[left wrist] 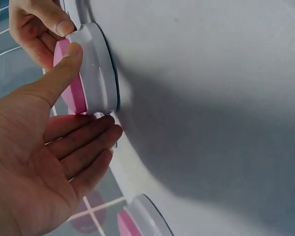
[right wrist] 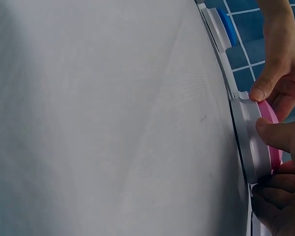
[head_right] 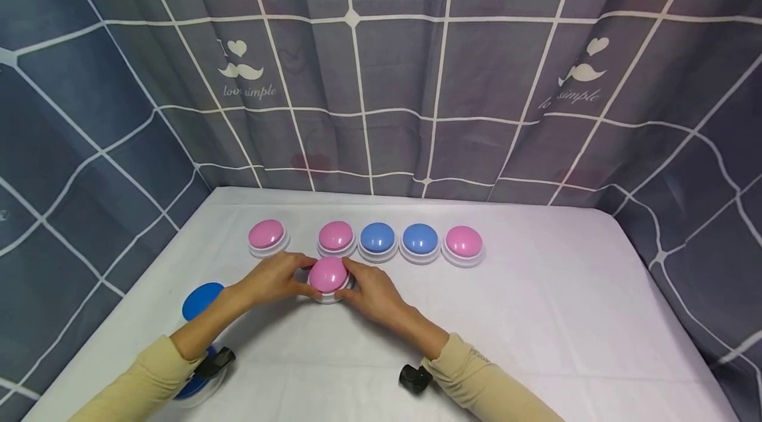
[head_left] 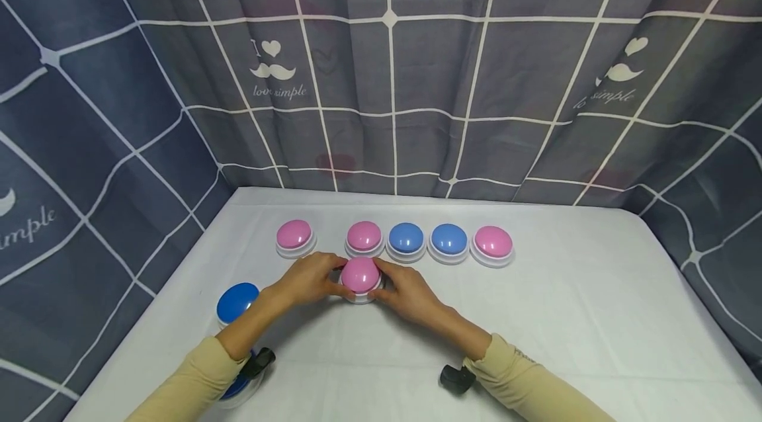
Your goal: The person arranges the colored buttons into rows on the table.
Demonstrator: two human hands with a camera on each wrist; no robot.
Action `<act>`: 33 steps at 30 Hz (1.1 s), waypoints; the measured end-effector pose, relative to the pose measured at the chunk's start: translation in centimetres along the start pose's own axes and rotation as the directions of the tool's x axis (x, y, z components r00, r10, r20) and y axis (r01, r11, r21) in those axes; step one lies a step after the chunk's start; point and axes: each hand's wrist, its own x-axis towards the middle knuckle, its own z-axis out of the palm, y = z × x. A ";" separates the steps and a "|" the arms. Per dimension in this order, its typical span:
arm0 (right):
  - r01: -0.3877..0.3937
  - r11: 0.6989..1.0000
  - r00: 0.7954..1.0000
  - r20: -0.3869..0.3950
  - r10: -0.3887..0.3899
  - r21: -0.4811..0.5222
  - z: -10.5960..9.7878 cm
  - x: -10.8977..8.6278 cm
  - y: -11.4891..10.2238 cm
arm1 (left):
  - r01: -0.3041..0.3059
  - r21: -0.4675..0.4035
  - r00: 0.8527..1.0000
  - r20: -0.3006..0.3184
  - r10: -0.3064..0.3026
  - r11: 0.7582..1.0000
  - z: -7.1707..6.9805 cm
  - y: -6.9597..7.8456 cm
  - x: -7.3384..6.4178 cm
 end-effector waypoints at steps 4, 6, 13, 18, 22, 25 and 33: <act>-0.002 1.000 1.000 0.008 0.002 0.011 0.1 0.0 0.1 | 0.015 0.006 1.000 0.019 -0.015 1.000 0.1 0.0 -0.1; 0.000 1.000 1.000 0.014 0.000 0.008 0.1 -0.1 0.1 | 0.021 0.009 0.999 0.029 -0.021 1.000 0.1 0.0 -0.2; 0.039 0.999 0.999 -0.014 -0.039 -0.032 0.1 0.1 -0.4 | 0.072 0.061 0.997 -0.013 -0.071 0.996 -0.8 0.4 -1.6; 0.085 0.996 0.996 -0.033 -0.084 0.040 0.1 0.6 -2.5 | 0.148 0.068 0.980 -0.144 -0.137 0.987 -3.2 1.0 -4.8; 0.095 0.991 0.995 0.035 -0.098 0.089 0.5 1.4 -5.0 | 0.223 0.074 0.953 -0.226 -0.202 0.972 -5.4 1.2 -8.3; 0.139 0.988 0.984 0.098 -0.146 0.070 1.3 2.3 -6.7 | 0.330 0.071 0.920 -0.246 -0.305 0.941 -6.2 1.3 -11.4; 0.226 0.972 0.927 0.294 -0.233 0.058 5.1 3.0 -10.3 | 0.675 0.015 0.738 0.001 -0.675 0.738 -3.9 -1.1 -20.1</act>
